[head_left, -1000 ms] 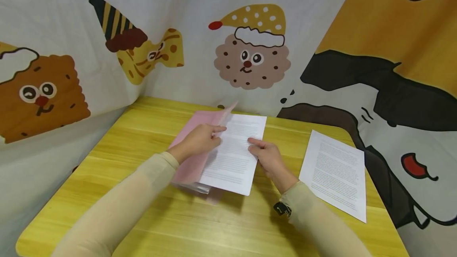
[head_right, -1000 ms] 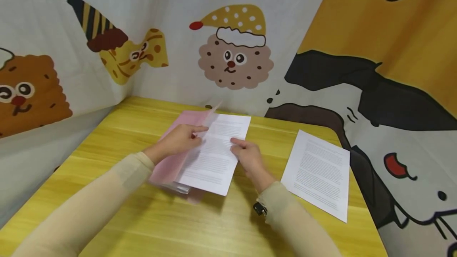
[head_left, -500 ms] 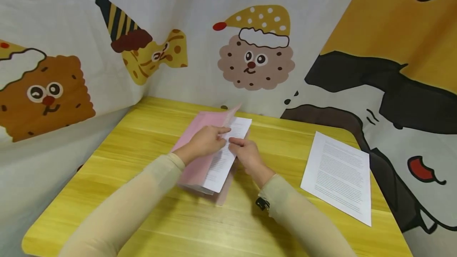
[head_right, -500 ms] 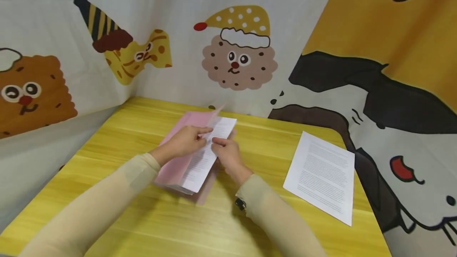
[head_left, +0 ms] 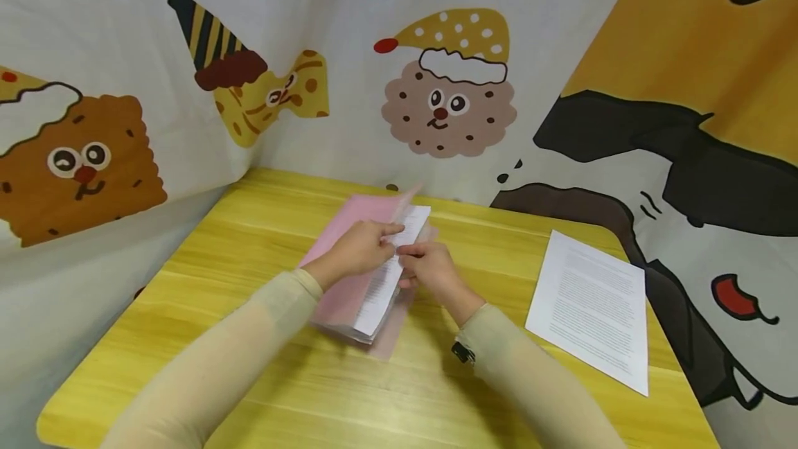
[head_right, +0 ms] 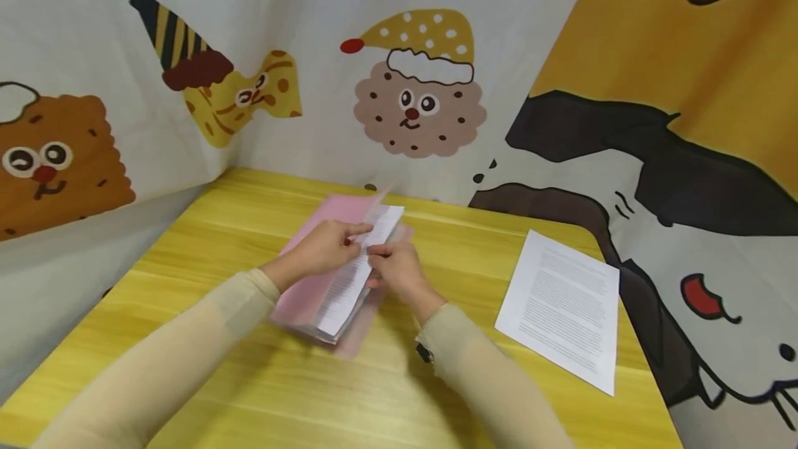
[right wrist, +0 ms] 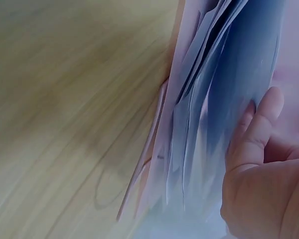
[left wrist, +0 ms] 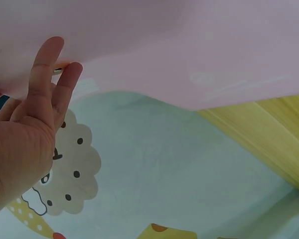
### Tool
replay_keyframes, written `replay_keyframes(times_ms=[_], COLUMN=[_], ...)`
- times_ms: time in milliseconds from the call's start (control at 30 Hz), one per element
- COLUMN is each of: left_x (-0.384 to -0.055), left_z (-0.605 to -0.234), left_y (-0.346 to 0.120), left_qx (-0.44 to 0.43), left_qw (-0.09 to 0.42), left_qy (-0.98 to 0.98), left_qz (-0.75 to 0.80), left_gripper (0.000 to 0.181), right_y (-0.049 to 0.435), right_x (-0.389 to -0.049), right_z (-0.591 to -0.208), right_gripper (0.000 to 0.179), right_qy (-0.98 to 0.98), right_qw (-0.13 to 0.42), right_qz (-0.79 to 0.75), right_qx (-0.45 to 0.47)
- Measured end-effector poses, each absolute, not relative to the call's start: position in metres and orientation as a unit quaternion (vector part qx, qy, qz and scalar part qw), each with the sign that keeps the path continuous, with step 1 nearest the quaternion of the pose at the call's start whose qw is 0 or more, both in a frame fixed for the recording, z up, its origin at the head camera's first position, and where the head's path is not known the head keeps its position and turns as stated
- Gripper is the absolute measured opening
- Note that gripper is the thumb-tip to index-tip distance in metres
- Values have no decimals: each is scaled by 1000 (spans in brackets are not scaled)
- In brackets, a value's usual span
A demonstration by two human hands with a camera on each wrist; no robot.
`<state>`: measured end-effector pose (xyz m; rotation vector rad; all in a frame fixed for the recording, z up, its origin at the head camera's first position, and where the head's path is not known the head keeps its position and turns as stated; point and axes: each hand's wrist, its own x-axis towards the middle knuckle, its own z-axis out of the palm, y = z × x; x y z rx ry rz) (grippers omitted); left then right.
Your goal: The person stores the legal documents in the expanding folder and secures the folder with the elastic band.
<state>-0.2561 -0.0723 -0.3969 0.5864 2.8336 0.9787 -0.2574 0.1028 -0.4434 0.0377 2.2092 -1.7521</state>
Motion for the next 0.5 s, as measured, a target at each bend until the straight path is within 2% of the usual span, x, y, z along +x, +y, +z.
replay_keyframes(times_ms=[133, 300, 500], left_x=[-254, -254, -254], left_z=[-397, -399, -399], left_y=[-72, -76, -79], left_qx=[192, 189, 189], left_qw=[50, 34, 31], left_qy=[924, 926, 922], left_qz=[326, 324, 338], left_gripper=[53, 53, 54], right_y=[92, 88, 117], right_x=[-265, -269, -260], right_z=[-447, -446, -433], right_gripper=[30, 31, 35], right_qy=[788, 795, 813], right_qw=[153, 153, 124], right_qz=[-596, -587, -569], right_qx=[13, 17, 22])
